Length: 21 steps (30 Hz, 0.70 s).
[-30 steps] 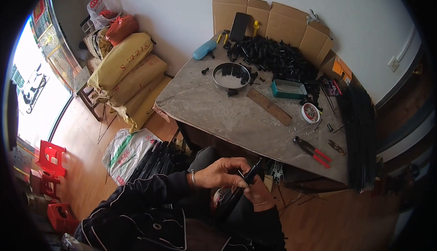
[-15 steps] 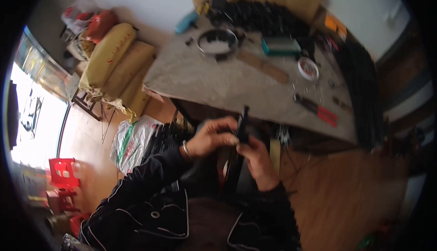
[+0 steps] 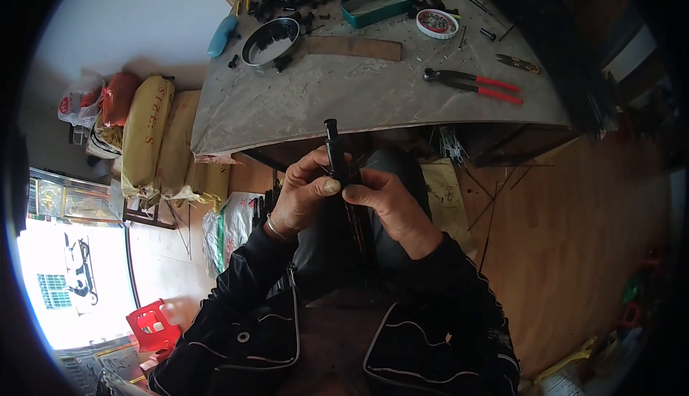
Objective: Assembling black wires into bundles and attaching plastic connectors at a workbench.
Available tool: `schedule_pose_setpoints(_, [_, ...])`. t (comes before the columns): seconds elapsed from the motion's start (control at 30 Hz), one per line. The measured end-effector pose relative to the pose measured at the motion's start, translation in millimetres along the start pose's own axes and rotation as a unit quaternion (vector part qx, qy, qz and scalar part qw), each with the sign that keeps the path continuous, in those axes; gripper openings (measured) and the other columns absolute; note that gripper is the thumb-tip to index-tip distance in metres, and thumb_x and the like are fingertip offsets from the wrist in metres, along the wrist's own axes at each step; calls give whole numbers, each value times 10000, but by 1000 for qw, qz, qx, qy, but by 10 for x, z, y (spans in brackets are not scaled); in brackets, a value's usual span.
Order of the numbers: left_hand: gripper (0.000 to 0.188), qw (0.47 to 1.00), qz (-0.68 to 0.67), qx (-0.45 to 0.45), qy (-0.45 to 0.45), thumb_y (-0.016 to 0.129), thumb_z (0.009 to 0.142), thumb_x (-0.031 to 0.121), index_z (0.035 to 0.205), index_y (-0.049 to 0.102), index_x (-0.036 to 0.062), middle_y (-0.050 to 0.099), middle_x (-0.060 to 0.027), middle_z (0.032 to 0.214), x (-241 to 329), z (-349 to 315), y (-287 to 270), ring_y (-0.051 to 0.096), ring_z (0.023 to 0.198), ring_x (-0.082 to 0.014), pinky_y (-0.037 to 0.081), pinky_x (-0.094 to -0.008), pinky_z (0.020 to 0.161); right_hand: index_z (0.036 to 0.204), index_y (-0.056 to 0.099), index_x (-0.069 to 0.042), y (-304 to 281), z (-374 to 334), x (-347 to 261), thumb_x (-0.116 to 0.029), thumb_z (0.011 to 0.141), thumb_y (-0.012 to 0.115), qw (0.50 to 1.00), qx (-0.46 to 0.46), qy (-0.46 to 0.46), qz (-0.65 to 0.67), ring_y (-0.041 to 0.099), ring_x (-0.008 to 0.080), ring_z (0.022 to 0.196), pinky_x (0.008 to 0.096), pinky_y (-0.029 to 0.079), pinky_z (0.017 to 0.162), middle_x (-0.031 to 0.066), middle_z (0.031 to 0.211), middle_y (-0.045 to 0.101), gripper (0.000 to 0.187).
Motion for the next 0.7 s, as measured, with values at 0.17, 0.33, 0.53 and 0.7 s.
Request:
schedule_pose_setpoints(0.17, [280,999,32,-30,-25,705,818,99,1080,612,67,561,-46,1113,92,-12,11,559,1019,-157,428,-322,952,1077,613,-5,148,38,-53,-136,815,709,997,-58,17,46,593,135,871,280,456,823,50,924,634,308])
schedule_pose_setpoints(0.33, [241,983,124,-135,27,734,803,97,1001,600,68,486,-56,1145,201,146,11,530,1033,-161,513,-288,805,1078,556,13,256,-50,-82,-101,797,660,995,-53,-6,88,630,234,804,351,531,699,112,915,610,320])
schedule_pose_setpoints(0.53, [370,952,254,-165,49,750,816,185,1127,585,70,430,-88,1258,363,125,56,474,1153,-209,454,-375,908,1059,560,-8,170,-26,-15,-90,808,641,994,-21,-19,109,611,233,730,335,515,669,110,855,609,276])
schedule_pose_setpoints(0.7, [714,986,76,-27,144,733,821,384,1347,428,12,429,-95,1325,627,-269,323,437,1200,-203,406,-351,959,1042,559,-29,191,-77,-171,-117,846,634,991,43,-19,125,600,210,794,317,500,655,101,895,595,227])
Point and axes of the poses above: each hand's wrist, its own z-axis towards the middle knuckle, its own y-axis out of the palm, x = y × z, the point moved 6 cm from there along z, towards the middle knuckle
